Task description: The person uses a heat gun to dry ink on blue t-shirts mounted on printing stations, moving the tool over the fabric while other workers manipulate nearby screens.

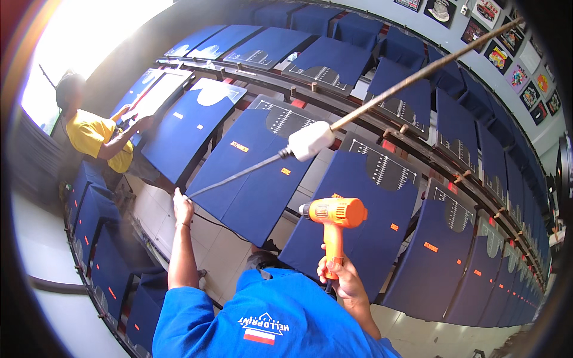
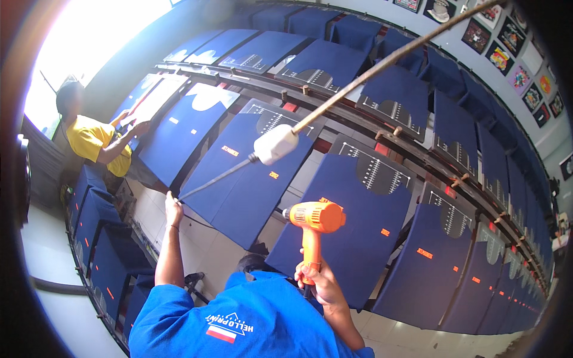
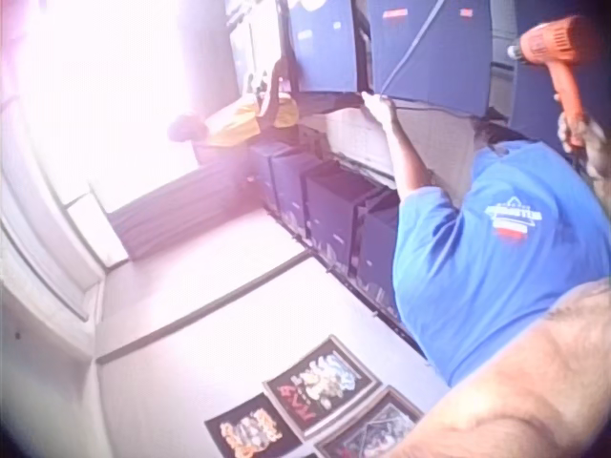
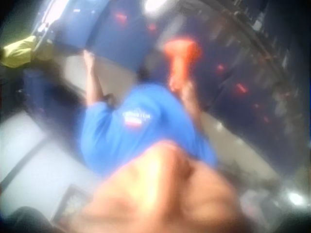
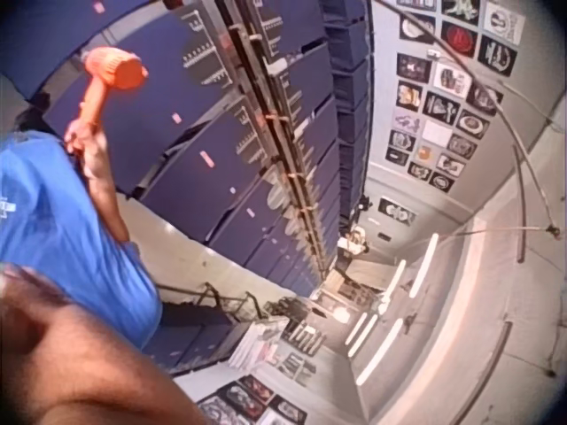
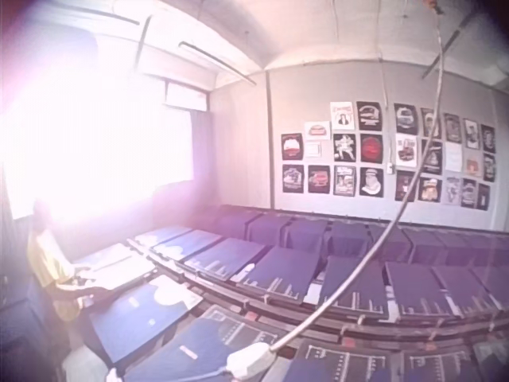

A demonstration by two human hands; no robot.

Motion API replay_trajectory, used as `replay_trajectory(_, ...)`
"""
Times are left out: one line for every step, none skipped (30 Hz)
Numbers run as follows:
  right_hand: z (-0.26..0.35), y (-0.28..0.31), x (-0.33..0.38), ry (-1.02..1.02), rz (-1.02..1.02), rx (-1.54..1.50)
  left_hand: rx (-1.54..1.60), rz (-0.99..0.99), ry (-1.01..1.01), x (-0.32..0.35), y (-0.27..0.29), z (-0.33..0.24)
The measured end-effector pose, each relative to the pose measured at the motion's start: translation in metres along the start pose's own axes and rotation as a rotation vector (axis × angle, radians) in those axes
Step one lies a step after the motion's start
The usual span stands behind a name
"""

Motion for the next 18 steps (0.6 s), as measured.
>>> replay_trajectory(-0.004,-0.011,-0.012,-0.013,0.014,0.027,-0.017,-0.112,-0.066,-0.017,0.001,0.023)
replay_trajectory(-0.005,-0.023,-0.024,-0.008,0.020,0.072,0.001,-0.095,-0.053,-0.035,0.001,0.035)
replay_trajectory(-0.008,-0.032,-0.037,-0.018,0.015,0.100,0.025,-0.076,-0.045,-0.058,0.003,0.043)
replay_trajectory(-0.012,-0.044,-0.052,-0.031,0.020,0.124,0.035,-0.086,-0.038,-0.081,0.009,0.059)
replay_trajectory(-0.017,-0.054,-0.068,-0.041,0.019,0.146,0.049,-0.093,-0.035,-0.103,0.012,0.072)
replay_trajectory(-0.022,-0.070,-0.085,-0.040,0.020,0.146,0.058,-0.105,-0.003,-0.124,0.037,0.073)
replay_trajectory(-0.027,-0.087,-0.102,-0.039,0.020,0.144,-0.028,-0.225,-0.245,-0.156,0.034,0.115)
replay_trajectory(-0.033,-0.099,-0.120,-0.031,-0.008,0.143,0.047,-0.221,-0.208,-0.183,0.031,0.120)
replay_trajectory(-0.041,-0.108,-0.140,0.000,-0.053,0.149,0.122,-0.206,-0.171,-0.212,0.035,0.118)
replay_trajectory(-0.050,-0.120,-0.161,0.018,-0.081,0.152,0.132,-0.218,-0.207,-0.235,0.047,0.124)
replay_trajectory(-0.060,-0.135,-0.176,0.018,-0.111,0.154,0.134,-0.218,-0.230,-0.248,0.058,0.138)
replay_trajectory(-0.061,-0.153,-0.189,0.011,-0.192,0.177,0.082,-0.211,-0.252,-0.269,0.063,0.146)
replay_trajectory(-0.068,-0.168,-0.199,0.007,-0.231,0.167,0.121,-0.162,-0.210,-0.279,0.065,0.156)
replay_trajectory(-0.069,-0.182,-0.208,-0.004,-0.263,0.196,0.167,-0.138,-0.162,-0.286,0.070,0.159)
replay_trajectory(-0.070,-0.195,-0.215,-0.018,-0.303,0.215,0.211,-0.103,-0.120,-0.294,0.069,0.163)
replay_trajectory(-0.068,-0.205,-0.224,-0.021,-0.303,0.227,0.199,-0.082,-0.094,-0.303,0.064,0.172)
replay_trajectory(-0.068,-0.212,-0.229,-0.030,-0.310,0.230,0.186,-0.106,-0.151,-0.304,0.060,0.175)
replay_trajectory(-0.066,-0.218,-0.235,-0.028,-0.311,0.249,0.187,-0.085,-0.128,-0.303,0.054,0.180)
Point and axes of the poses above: each hand's wrist, its own x-axis away from the middle knuckle, its own y-axis out of the back of the hand, z = x × y, the point moved 4 cm from there along -x, towards the middle knuckle, and after that the axes turned 9 degrees about -y, right-handed, at the moved point
